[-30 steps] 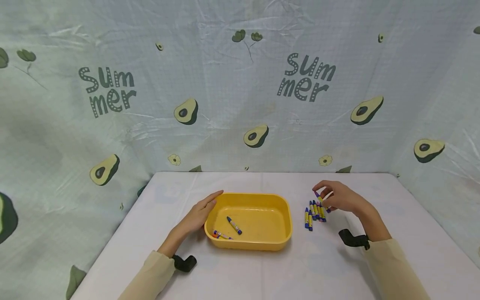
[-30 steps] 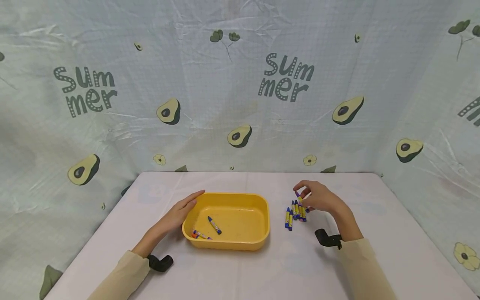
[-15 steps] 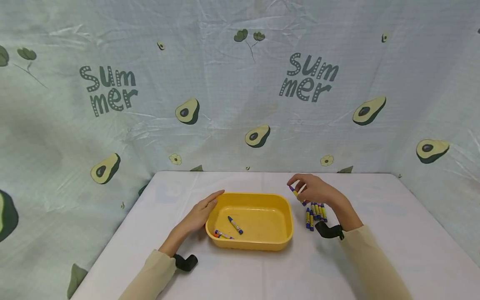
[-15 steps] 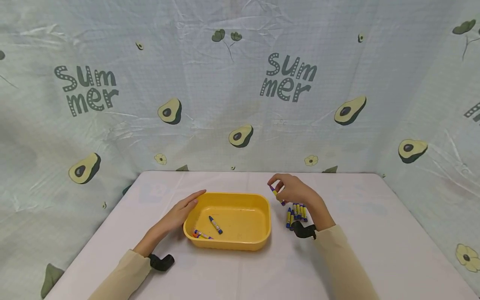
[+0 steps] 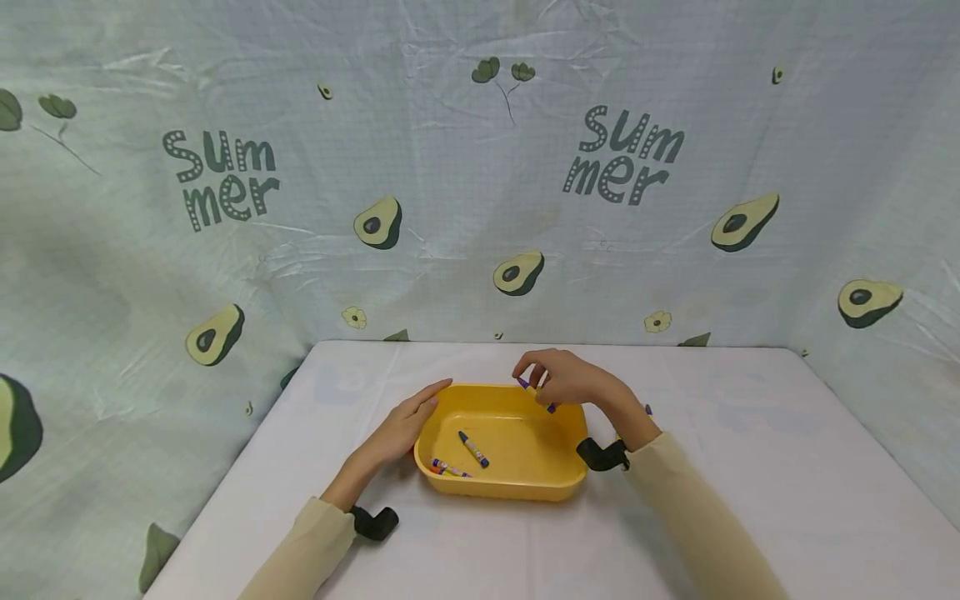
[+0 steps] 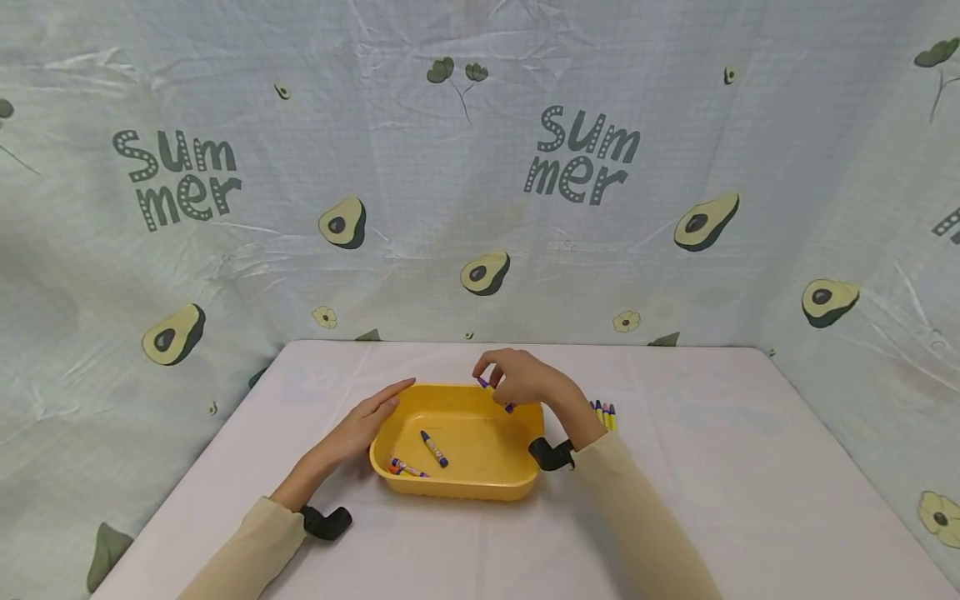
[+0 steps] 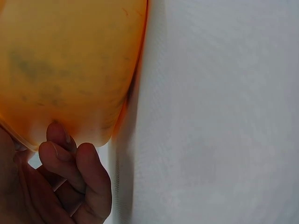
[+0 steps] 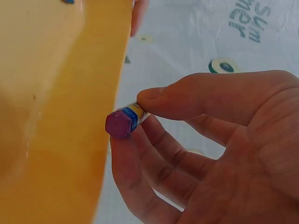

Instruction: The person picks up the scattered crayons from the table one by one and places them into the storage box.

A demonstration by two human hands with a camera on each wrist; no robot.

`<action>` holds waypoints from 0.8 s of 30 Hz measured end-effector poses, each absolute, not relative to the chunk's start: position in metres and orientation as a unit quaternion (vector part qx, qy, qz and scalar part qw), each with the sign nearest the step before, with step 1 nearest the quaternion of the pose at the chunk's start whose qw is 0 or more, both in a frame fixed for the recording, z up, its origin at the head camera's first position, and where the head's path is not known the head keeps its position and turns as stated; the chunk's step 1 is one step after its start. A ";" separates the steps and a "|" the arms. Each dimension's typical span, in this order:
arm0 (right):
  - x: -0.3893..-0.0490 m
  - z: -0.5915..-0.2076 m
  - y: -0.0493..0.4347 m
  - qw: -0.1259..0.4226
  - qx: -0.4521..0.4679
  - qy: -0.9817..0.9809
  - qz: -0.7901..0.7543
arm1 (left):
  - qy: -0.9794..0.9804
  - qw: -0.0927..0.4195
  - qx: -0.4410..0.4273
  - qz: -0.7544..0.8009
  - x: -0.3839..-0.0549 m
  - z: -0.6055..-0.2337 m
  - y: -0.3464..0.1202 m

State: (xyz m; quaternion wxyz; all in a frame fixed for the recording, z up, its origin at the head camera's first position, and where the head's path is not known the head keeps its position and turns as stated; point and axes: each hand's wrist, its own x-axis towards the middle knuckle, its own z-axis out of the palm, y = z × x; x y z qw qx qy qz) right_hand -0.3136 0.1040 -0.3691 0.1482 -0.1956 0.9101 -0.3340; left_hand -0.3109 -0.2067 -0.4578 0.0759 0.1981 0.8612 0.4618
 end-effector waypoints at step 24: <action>-0.326 -0.405 0.044 0.276 -0.238 0.868 -0.337 | 0.859 0.078 0.194 0.467 -0.311 -0.457 -0.206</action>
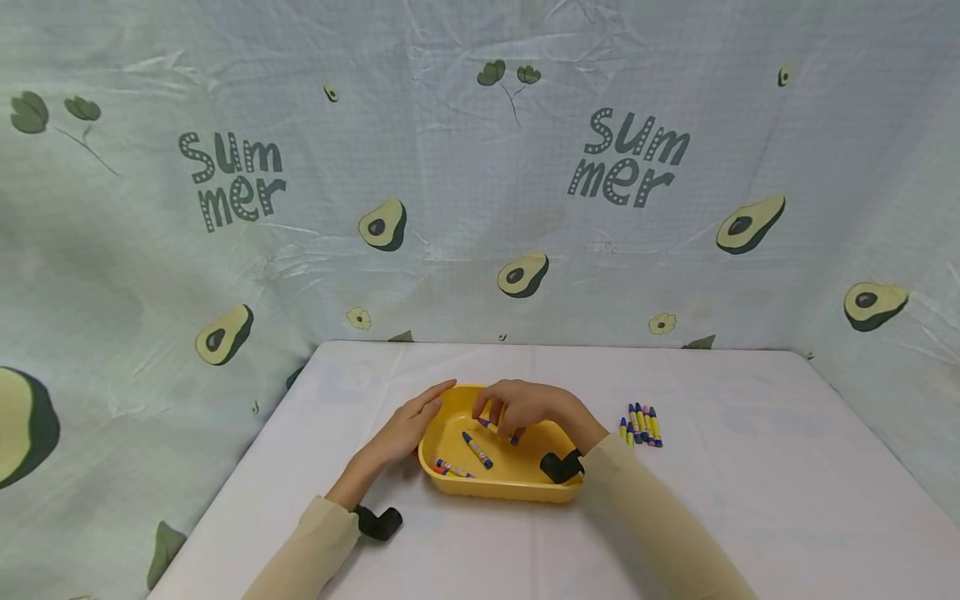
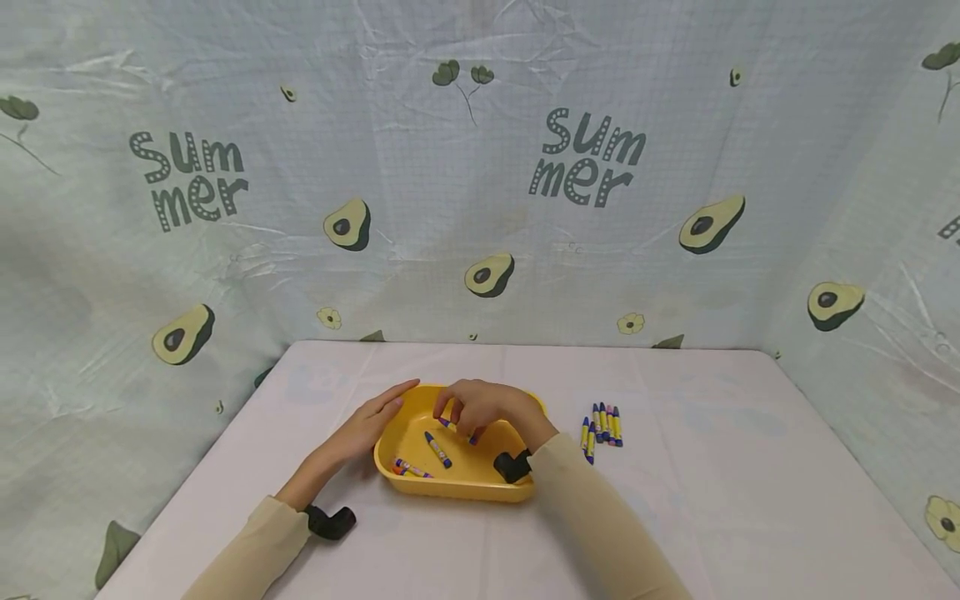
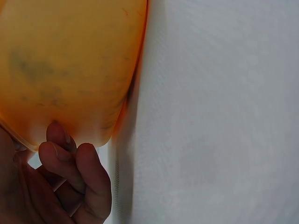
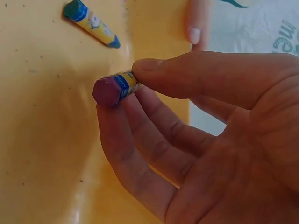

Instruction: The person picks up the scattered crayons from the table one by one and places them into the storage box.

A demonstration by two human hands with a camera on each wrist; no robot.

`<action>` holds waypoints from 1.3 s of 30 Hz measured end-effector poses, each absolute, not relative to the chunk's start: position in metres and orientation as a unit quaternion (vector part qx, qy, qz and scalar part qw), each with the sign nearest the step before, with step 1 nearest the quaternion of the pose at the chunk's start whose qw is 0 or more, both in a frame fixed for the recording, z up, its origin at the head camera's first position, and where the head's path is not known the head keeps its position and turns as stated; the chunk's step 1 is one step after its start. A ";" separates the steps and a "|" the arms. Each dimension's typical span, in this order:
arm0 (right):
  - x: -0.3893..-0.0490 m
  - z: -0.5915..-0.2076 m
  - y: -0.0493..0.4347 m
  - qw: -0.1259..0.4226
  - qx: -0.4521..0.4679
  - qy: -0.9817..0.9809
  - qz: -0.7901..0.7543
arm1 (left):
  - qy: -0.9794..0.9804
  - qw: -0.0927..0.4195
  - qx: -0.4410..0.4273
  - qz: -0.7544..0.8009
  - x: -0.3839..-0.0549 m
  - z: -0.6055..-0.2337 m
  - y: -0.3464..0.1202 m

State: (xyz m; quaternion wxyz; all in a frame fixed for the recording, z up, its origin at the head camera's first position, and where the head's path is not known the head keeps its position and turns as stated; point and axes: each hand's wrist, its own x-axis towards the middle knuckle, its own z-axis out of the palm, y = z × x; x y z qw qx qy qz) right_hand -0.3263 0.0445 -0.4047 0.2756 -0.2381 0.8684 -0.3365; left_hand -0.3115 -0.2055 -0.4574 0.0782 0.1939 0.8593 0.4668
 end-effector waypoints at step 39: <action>-0.322 -0.414 0.041 0.267 -0.260 0.867 -0.329 | 0.860 0.070 0.210 0.460 -0.307 -0.460 -0.210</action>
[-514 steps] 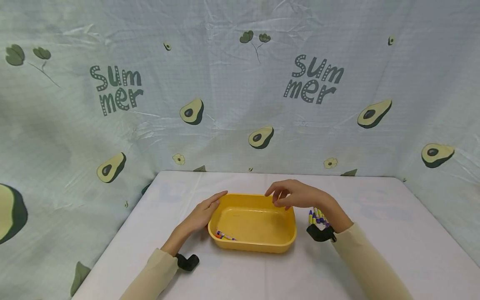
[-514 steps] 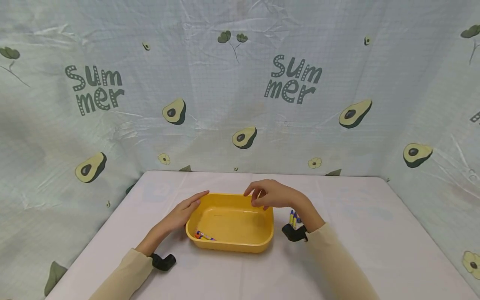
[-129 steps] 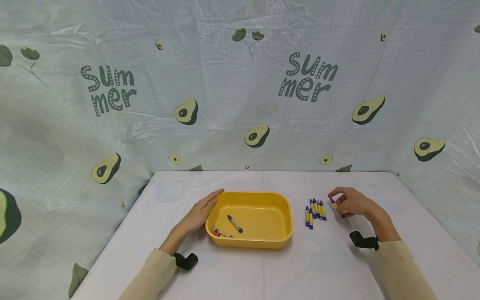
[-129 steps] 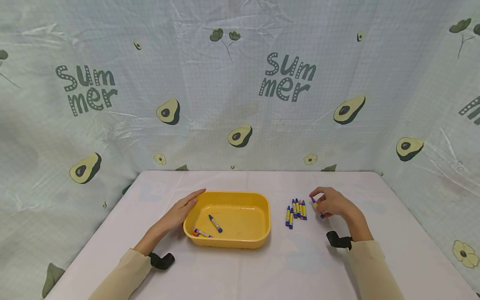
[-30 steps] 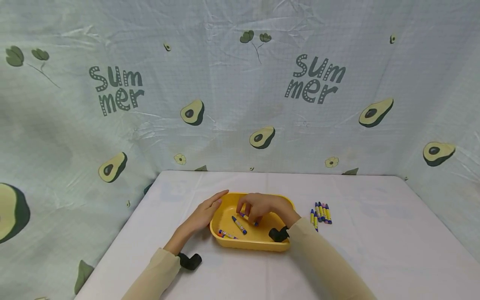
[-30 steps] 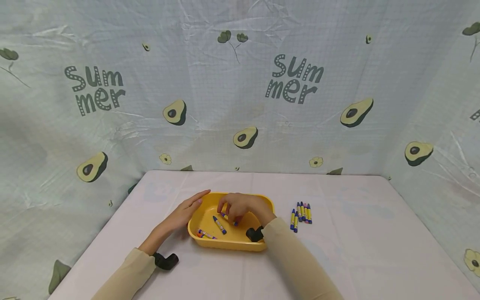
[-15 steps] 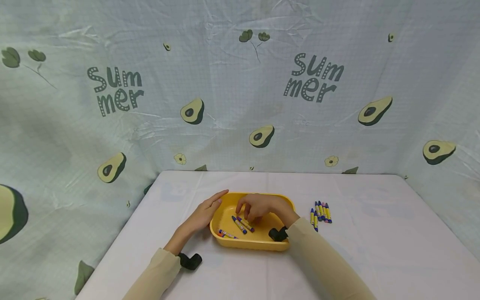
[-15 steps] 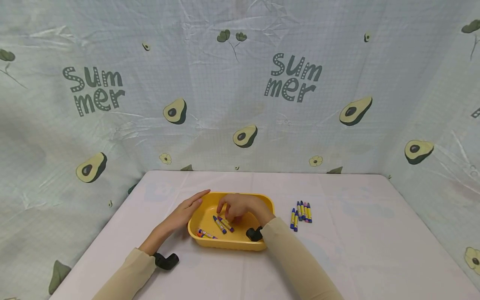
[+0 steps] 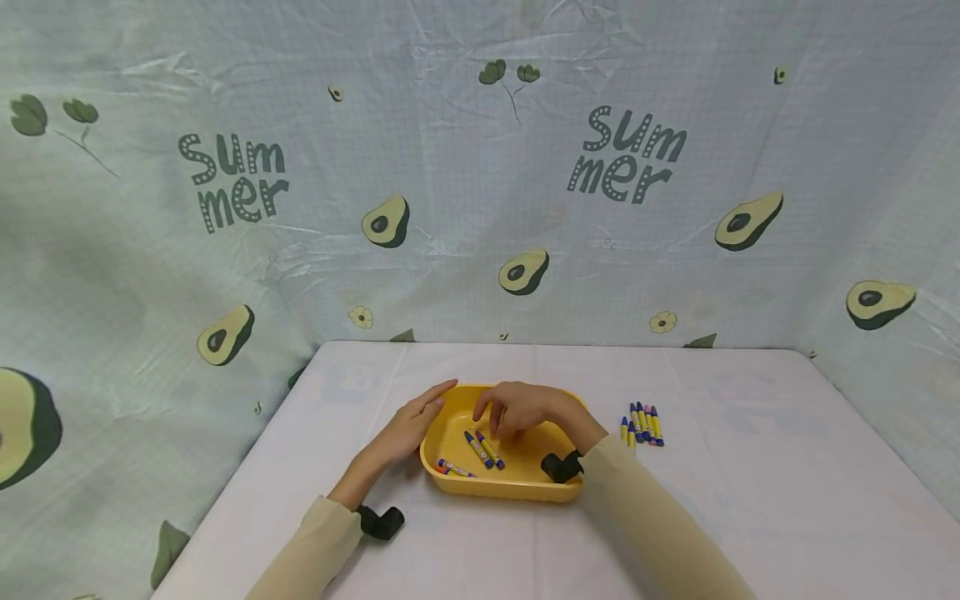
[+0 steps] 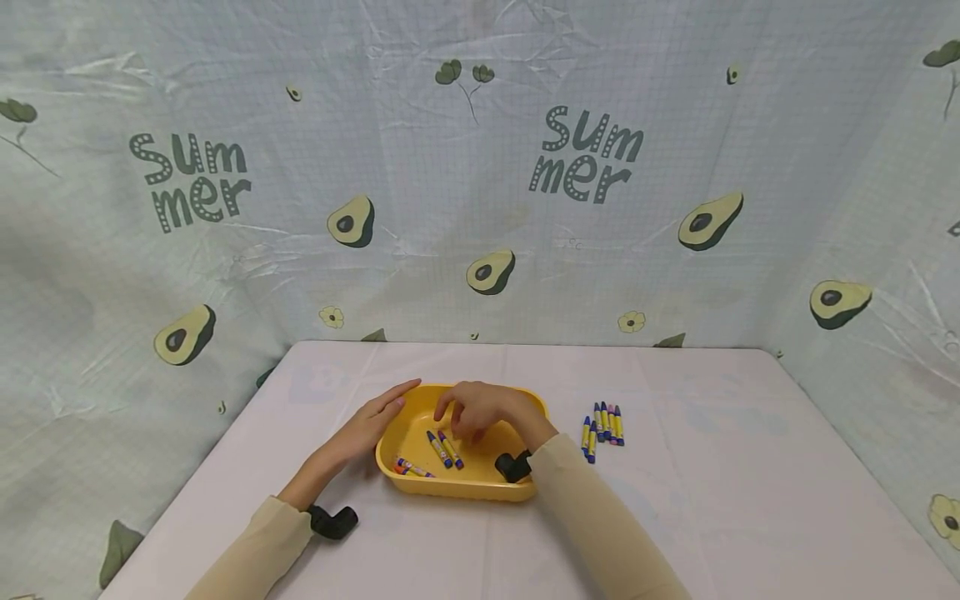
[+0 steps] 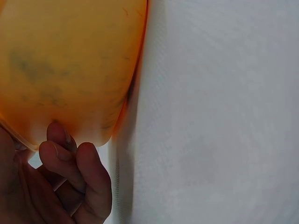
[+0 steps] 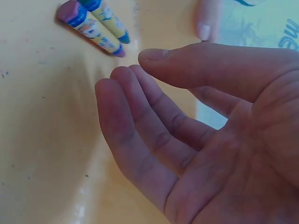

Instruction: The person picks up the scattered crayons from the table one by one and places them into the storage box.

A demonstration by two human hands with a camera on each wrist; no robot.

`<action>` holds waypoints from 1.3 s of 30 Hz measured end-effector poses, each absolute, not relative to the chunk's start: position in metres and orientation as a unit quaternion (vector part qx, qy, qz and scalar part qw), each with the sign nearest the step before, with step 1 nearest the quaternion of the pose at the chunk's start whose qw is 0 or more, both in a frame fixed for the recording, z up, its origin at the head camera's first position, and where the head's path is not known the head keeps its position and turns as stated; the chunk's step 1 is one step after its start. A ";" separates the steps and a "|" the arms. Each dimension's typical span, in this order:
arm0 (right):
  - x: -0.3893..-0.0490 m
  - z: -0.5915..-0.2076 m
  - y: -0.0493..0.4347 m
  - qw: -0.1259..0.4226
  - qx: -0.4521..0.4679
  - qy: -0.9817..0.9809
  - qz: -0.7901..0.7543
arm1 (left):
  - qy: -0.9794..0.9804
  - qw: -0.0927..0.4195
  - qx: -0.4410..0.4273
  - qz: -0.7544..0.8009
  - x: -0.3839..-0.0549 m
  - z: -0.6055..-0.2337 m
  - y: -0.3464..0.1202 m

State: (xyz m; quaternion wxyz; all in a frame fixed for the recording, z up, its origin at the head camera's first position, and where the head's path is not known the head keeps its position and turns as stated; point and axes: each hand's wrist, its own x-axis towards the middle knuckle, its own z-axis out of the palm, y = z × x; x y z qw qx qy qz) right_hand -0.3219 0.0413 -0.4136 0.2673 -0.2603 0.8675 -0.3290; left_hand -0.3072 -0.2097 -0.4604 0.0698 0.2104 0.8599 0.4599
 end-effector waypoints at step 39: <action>-0.290 -0.398 0.249 0.128 -0.162 0.895 -0.395 | 0.863 0.062 0.200 0.460 -0.310 -0.461 -0.203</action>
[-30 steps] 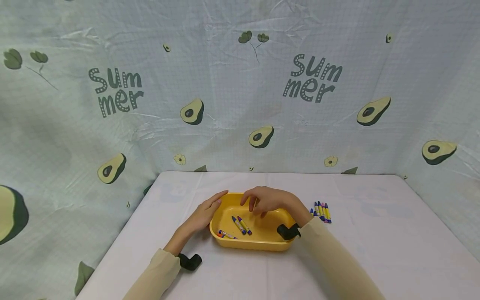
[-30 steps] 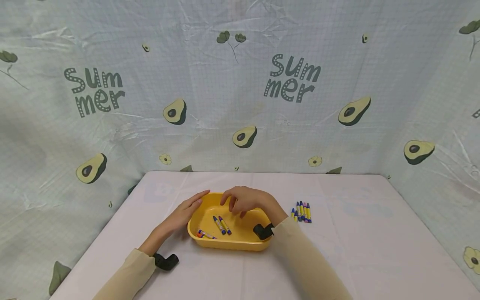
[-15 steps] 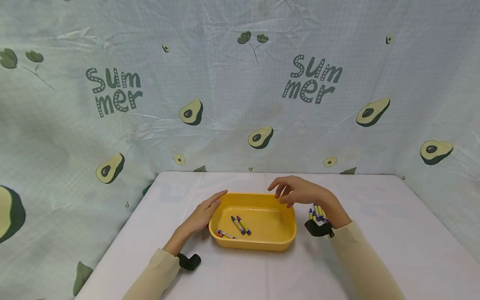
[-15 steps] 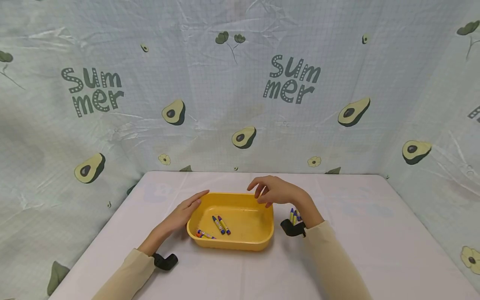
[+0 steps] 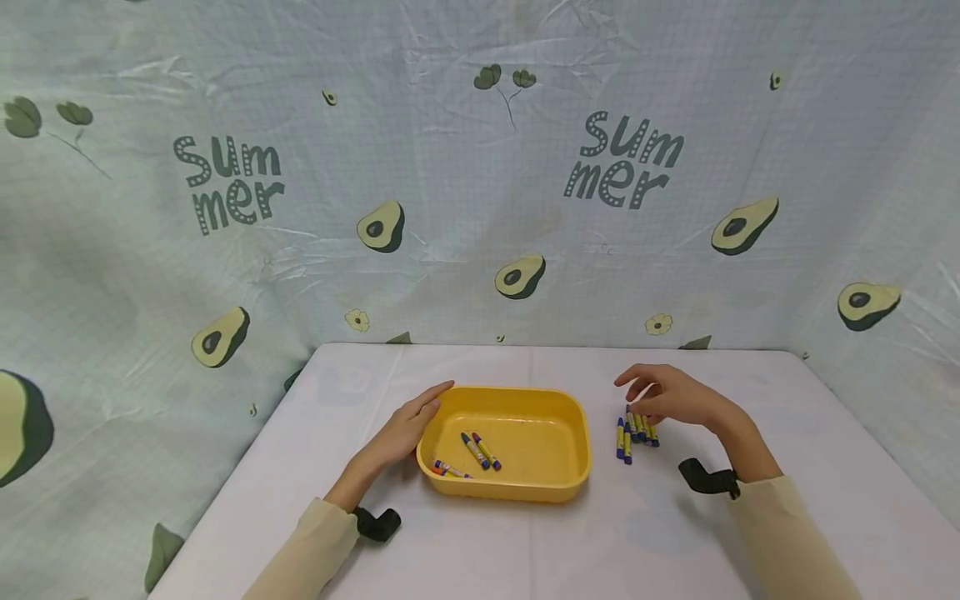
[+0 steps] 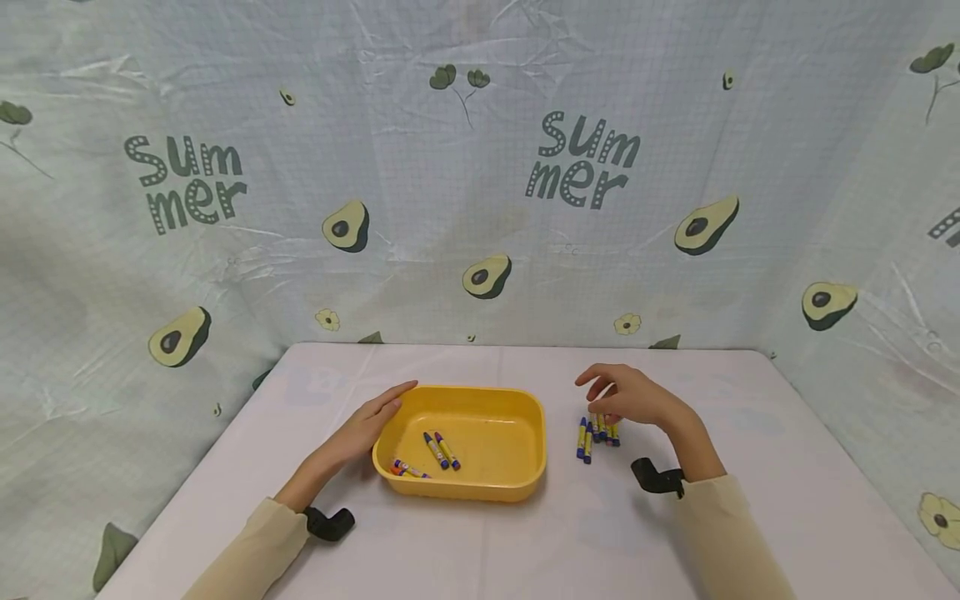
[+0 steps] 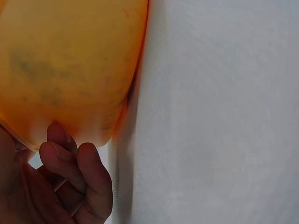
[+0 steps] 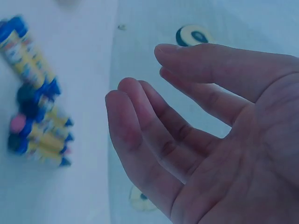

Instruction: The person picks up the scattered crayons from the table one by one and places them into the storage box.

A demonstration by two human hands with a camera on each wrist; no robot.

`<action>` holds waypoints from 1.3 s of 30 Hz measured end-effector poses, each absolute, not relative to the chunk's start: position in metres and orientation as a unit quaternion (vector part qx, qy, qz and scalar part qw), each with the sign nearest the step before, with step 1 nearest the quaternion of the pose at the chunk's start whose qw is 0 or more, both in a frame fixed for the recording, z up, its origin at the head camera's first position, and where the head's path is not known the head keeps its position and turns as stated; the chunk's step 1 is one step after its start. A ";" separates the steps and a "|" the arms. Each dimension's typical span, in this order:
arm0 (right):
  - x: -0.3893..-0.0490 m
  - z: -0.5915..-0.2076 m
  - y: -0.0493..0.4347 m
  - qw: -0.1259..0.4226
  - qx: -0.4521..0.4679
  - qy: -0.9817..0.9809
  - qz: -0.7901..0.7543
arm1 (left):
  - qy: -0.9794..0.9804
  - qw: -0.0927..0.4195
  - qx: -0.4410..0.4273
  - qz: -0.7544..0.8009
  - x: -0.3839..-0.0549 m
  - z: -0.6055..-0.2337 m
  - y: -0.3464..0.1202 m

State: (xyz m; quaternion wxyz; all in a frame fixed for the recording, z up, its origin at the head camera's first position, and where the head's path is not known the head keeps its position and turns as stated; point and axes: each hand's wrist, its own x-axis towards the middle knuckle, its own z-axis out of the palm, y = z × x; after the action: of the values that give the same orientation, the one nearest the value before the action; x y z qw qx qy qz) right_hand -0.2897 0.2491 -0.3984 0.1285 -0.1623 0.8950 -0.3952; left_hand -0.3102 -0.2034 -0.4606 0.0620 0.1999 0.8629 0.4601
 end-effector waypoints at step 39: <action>-0.289 -0.446 0.293 0.110 -0.034 0.931 -0.347 | 0.860 0.065 0.193 0.468 -0.311 -0.464 -0.203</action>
State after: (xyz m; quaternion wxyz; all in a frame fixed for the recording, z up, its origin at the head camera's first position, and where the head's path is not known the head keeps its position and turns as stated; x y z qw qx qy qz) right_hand -0.2891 0.2926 -0.4460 0.1102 -0.0337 0.9307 -0.3473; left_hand -0.3115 -0.2026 -0.4642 0.0653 0.1933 0.8597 0.4683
